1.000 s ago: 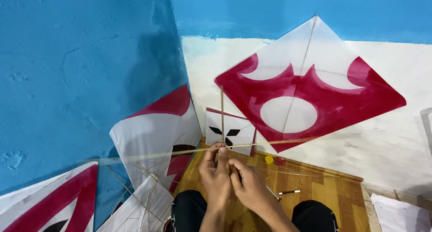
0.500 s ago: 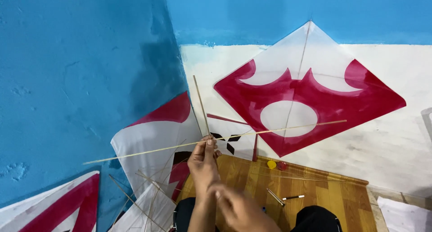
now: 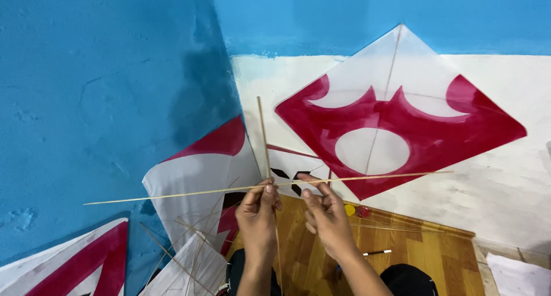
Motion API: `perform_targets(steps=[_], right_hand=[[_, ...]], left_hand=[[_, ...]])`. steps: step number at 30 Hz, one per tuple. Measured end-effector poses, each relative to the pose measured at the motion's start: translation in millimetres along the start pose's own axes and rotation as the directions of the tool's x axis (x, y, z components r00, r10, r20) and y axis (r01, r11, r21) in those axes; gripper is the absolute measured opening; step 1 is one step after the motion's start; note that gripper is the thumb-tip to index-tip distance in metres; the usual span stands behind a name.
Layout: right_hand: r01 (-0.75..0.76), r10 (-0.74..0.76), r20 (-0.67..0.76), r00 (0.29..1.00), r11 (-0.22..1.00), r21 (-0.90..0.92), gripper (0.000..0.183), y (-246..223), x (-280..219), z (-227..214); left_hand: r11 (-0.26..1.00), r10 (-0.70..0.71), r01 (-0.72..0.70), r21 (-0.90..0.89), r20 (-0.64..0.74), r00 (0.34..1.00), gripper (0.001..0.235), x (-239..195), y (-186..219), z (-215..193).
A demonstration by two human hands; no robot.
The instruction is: Assembling a kite frame by crossing bamboo sticks and tying the intersection with string.
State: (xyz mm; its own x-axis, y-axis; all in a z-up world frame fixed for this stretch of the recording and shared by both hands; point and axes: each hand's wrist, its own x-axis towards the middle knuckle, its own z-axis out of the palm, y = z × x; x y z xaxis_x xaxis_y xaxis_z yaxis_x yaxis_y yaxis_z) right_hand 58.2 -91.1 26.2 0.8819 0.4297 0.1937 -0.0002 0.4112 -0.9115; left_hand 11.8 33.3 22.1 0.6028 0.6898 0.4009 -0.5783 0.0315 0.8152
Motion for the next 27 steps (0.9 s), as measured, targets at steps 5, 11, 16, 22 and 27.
perform_targets(steps=[5, 11, 16, 22, 27], right_hand=[[-0.040, 0.042, -0.018, 0.999, 0.995, 0.096, 0.021, 20, 7, 1], [-0.095, 0.091, -0.080, 0.993, 0.994, -0.045, 0.027, 29, 15, 5], [-0.110, 0.108, -0.036, 0.994, 0.991, -0.078, 0.029, 42, 18, 4], [-0.146, 0.136, -0.078, 0.988, 0.978, -0.149, 0.038, 48, 24, 9], [-0.152, 0.155, -0.096, 0.983, 0.988, 0.034, 0.040, 63, 31, 9]], left_hand=[[0.996, -0.078, 0.077, 0.053, 0.003, 0.997, 0.019, 3, -13, 1], [0.986, -0.165, 0.165, 0.038, 0.009, 0.986, 0.022, 8, -24, 1], [0.953, -0.303, 0.302, -0.015, -0.071, 0.950, 0.021, 4, -17, 3], [0.940, -0.331, 0.337, 0.051, -0.098, 0.939, 0.023, 11, -22, 0], [0.974, -0.223, 0.225, 0.025, -0.049, 0.974, 0.023, 10, -33, -5]])
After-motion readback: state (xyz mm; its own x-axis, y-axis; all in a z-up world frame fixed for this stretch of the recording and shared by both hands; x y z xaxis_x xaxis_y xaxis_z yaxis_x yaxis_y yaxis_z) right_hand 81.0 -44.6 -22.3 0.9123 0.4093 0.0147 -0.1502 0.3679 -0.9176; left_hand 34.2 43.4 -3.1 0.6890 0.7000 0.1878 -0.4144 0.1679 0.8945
